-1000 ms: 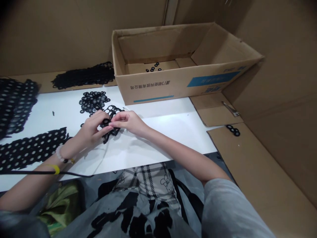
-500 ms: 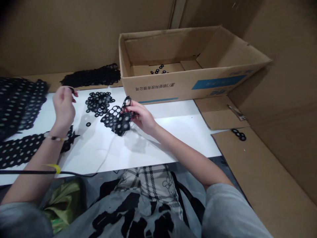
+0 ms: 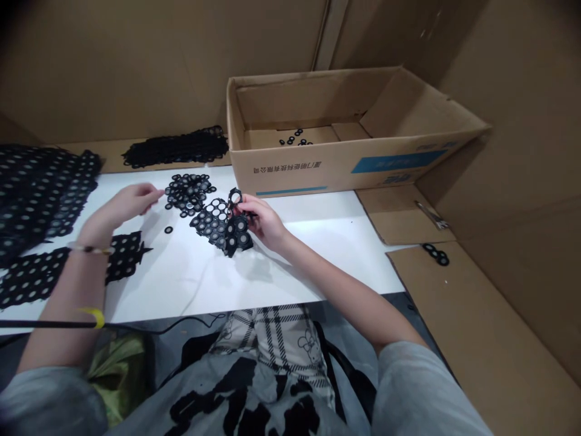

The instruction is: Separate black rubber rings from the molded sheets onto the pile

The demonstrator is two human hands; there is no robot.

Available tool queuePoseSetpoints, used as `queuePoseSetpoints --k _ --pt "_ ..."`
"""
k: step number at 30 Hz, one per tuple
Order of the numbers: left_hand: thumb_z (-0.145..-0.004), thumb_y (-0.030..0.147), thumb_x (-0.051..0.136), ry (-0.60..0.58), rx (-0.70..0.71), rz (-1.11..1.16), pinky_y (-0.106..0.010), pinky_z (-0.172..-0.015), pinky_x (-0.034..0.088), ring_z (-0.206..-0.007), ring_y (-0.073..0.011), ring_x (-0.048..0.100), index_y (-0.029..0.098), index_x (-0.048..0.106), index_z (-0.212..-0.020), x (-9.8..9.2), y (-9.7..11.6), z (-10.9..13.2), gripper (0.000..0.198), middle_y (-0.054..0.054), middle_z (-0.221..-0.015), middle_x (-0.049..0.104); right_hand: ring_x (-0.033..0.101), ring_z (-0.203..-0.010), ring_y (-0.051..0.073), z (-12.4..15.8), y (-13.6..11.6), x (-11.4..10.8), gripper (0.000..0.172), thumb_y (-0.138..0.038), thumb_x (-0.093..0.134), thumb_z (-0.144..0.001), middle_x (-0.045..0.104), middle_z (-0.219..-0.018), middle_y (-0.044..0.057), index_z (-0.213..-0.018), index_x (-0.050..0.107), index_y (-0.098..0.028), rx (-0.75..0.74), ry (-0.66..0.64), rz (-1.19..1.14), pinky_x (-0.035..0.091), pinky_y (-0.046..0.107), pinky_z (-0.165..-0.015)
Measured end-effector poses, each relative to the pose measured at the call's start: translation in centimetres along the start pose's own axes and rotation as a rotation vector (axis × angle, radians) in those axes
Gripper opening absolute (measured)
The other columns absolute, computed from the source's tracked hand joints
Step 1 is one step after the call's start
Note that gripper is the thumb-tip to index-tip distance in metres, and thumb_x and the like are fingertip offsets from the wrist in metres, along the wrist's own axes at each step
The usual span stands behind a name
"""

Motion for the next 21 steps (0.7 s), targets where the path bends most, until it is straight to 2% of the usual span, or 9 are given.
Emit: queuePoseSetpoints --k 2,3,4,5,7,11,13,17,21 --pt "-0.084 0.06 0.048 -0.542 0.05 0.087 -0.034 -0.063 0.051 -0.068 -0.0242 0.063 0.018 0.069 -0.078 -0.3 0.1 1.1 0.047 -0.011 -0.075 0.068 0.052 -0.071 0.015 0.0 0.0 -0.1 0.01 -0.029 0.059 -0.073 0.055 -0.071 0.0 -0.074 0.057 -0.02 0.006 -0.013 0.006 0.04 0.024 -0.064" --pt "-0.083 0.06 0.05 -0.742 0.08 0.117 -0.032 -0.061 0.051 -0.068 -0.0237 0.064 0.019 0.07 -0.074 -0.2 0.2 1.6 0.046 -0.011 -0.076 0.07 0.052 -0.071 0.015 0.0 0.0 -0.1 0.01 -0.029 0.059 -0.073 0.055 -0.071 0.0 -0.074 0.057 -0.02 0.012 -0.02 0.011 0.041 0.025 -0.064" --pt "-0.081 0.059 0.054 -0.868 0.103 0.141 -0.03 -0.06 0.051 -0.069 -0.0233 0.066 0.019 0.071 -0.073 0.1 0.4 1.9 0.044 -0.011 -0.078 0.072 0.052 -0.071 0.015 0.0 0.0 -0.1 0.01 -0.03 0.059 -0.073 0.055 -0.071 0.0 -0.074 0.056 -0.02 0.018 -0.021 0.02 0.041 0.025 -0.064" --pt "-0.079 0.056 0.057 -0.912 0.111 0.16 -0.029 -0.061 0.052 -0.07 -0.023 0.067 0.02 0.072 -0.074 0.5 0.5 1.9 0.04 -0.011 -0.078 0.073 0.052 -0.071 0.015 0.0 0.0 -0.2 0.01 -0.03 0.058 -0.073 0.055 -0.071 0.0 -0.075 0.056 -0.021 0.026 -0.018 0.033 0.042 0.025 -0.065" --pt "-0.077 0.052 0.06 -0.816 0.112 0.209 -0.028 -0.06 0.052 -0.067 -0.0211 0.065 0.019 0.072 -0.074 1.6 0.8 1.3 0.035 -0.01 -0.073 0.072 0.053 -0.072 0.016 0.0 0.1 -0.2 0.011 -0.031 0.057 -0.073 0.055 -0.072 0.0 -0.074 0.054 -0.021 0.035 -0.008 0.059 0.043 0.027 -0.066" --pt "-0.079 0.046 0.057 -0.385 0.182 0.322 -0.024 -0.054 0.045 -0.057 -0.0144 0.056 0.018 0.066 -0.068 2.8 1.4 -0.3 0.031 -0.004 -0.062 0.063 0.057 -0.079 0.019 0.0 -0.1 0.0 0.011 -0.032 0.052 -0.071 0.057 -0.078 0.002 -0.073 0.049 -0.022 0.044 -0.01 0.05 0.047 0.031 -0.075" --pt "-0.079 0.043 0.056 -0.254 0.21 0.344 -0.023 -0.051 0.04 -0.055 -0.0131 0.053 0.018 0.065 -0.068 2.6 1.7 -0.5 0.029 -0.002 -0.061 0.059 0.059 -0.083 0.021 0.1 -0.7 0.1 0.011 -0.03 0.053 -0.069 0.059 -0.084 0.003 -0.073 0.048 -0.022 0.035 -0.007 0.018 0.049 0.033 -0.079" --pt "-0.08 0.039 0.053 -0.073 0.254 0.488 -0.023 -0.05 0.035 -0.051 -0.0107 0.045 0.017 0.06 -0.07 1.8 2.2 -0.3 0.025 0.001 -0.057 0.05 0.061 -0.087 0.021 0.4 -3.7 0.7 0.018 -0.03 0.052 -0.072 0.059 -0.094 0.003 -0.065 0.039 -0.021 -0.09 -0.029 -0.033 0.049 0.037 -0.084" --pt "-0.08 0.035 0.05 0.199 0.292 0.546 -0.023 -0.051 0.032 -0.051 -0.0101 0.042 0.016 0.061 -0.072 1.3 2.3 -0.3 0.023 0.003 -0.056 0.045 0.062 -0.093 0.021 0.3 -7.6 2.2 0.024 -0.035 0.046 -0.083 0.059 -0.097 0.003 -0.066 0.036 -0.021 -0.181 0.017 0.159 0.049 0.037 -0.081"
Point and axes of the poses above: each hand's wrist, its own z-axis away from the middle knuckle, its own x-axis out of the palm, y = z × x, the point moved 2 cm from there along -z, towards the middle knuckle
